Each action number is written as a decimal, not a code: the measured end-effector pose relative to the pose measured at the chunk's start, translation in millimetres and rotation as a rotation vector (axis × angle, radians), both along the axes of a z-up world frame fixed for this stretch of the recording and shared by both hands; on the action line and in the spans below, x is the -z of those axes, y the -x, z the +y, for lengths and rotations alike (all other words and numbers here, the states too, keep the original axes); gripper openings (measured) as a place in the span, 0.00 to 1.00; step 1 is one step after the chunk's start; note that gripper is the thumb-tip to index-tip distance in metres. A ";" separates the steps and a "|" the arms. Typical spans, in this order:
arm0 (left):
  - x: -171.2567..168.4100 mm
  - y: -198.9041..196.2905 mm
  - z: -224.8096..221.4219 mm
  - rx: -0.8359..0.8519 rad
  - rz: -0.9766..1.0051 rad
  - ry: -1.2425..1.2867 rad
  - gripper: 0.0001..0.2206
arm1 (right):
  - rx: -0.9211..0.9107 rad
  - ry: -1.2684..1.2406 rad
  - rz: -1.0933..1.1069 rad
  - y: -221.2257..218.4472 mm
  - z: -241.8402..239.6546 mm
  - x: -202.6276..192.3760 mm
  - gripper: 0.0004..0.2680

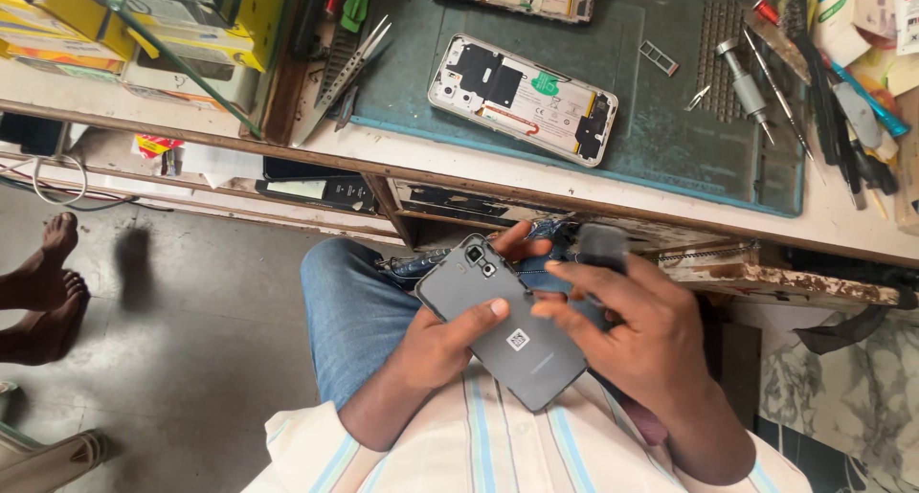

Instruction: The person uses a prying tool to separate the back cover of a yellow smartphone, then removes the cover to expose the internal components. They then pick up a grey smartphone and use the tool to pry at its edges.

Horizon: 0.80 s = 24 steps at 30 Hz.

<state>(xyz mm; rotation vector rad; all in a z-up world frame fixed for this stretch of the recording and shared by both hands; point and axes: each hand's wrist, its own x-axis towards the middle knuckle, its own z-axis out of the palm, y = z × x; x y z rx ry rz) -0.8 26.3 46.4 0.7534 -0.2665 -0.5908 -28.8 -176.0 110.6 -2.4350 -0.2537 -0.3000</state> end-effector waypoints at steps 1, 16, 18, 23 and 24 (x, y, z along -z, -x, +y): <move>0.1 1.0 -0.5 -0.009 -0.055 -0.033 0.33 | -0.044 0.000 -0.018 -0.6 1.4 -1.0 0.15; 12.5 11.4 -9.3 0.140 0.065 -0.084 0.28 | 0.052 0.314 -0.408 -18.2 -24.8 2.1 0.02; 13.2 9.8 -9.3 0.131 0.098 -0.130 0.29 | 0.124 0.125 -0.418 -26.4 -39.1 -14.6 0.01; 9.3 11.4 -8.5 0.101 0.057 -0.099 0.30 | 0.030 0.091 -0.244 -27.8 -47.3 -43.0 0.04; 7.3 11.0 -8.8 0.094 0.049 -0.073 0.30 | -0.005 0.096 -0.156 -26.7 -42.6 -42.6 0.04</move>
